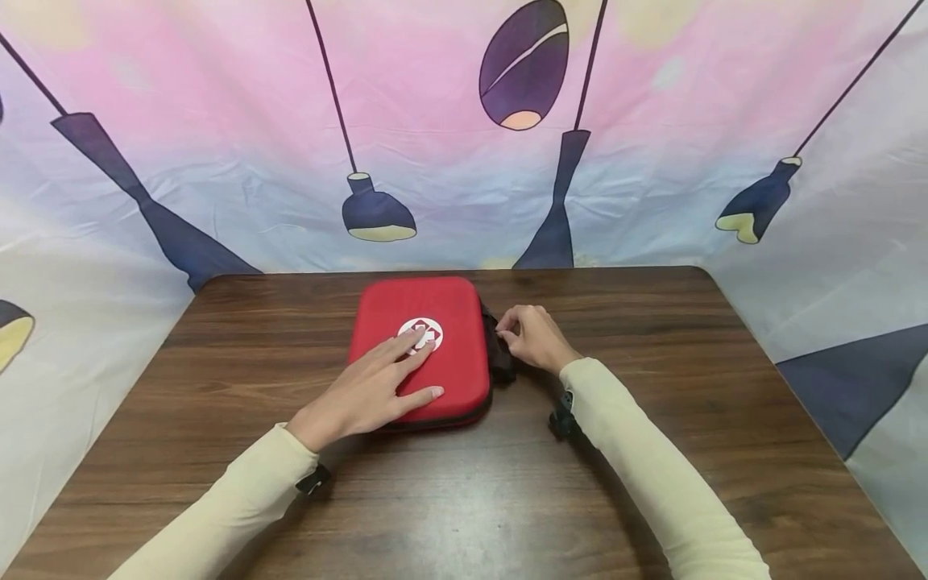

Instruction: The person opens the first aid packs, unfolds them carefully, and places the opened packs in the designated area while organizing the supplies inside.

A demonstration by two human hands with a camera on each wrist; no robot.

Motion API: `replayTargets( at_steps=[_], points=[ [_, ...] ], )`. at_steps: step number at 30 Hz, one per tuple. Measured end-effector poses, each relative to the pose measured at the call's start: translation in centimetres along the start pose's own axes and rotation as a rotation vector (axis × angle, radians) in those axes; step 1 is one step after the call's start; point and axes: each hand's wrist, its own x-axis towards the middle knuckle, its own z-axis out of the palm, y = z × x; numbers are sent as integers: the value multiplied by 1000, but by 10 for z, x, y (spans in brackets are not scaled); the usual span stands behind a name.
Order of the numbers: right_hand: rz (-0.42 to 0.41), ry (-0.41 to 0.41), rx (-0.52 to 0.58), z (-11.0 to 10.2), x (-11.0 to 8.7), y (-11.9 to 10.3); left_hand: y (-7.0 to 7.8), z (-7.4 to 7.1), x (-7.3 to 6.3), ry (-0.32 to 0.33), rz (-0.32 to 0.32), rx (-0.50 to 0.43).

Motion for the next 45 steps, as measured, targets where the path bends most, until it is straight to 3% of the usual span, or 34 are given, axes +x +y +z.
replayTargets(
  at_steps=[12, 30, 40, 45],
  points=[
    [-61, 4, 15, -3, -33, -10, -1, 1, 3, 16, 14, -13],
    [-45, 7, 73, 4, -85, -48, -1, -1, 3, 5, 18, -8],
    [-100, -9, 49, 17, -97, -70, -1, -1, 3, 9, 15, -11],
    [-91, -25, 14, 24, -99, -80, 0, 0, 2, 19, 12, -13]
  ],
)
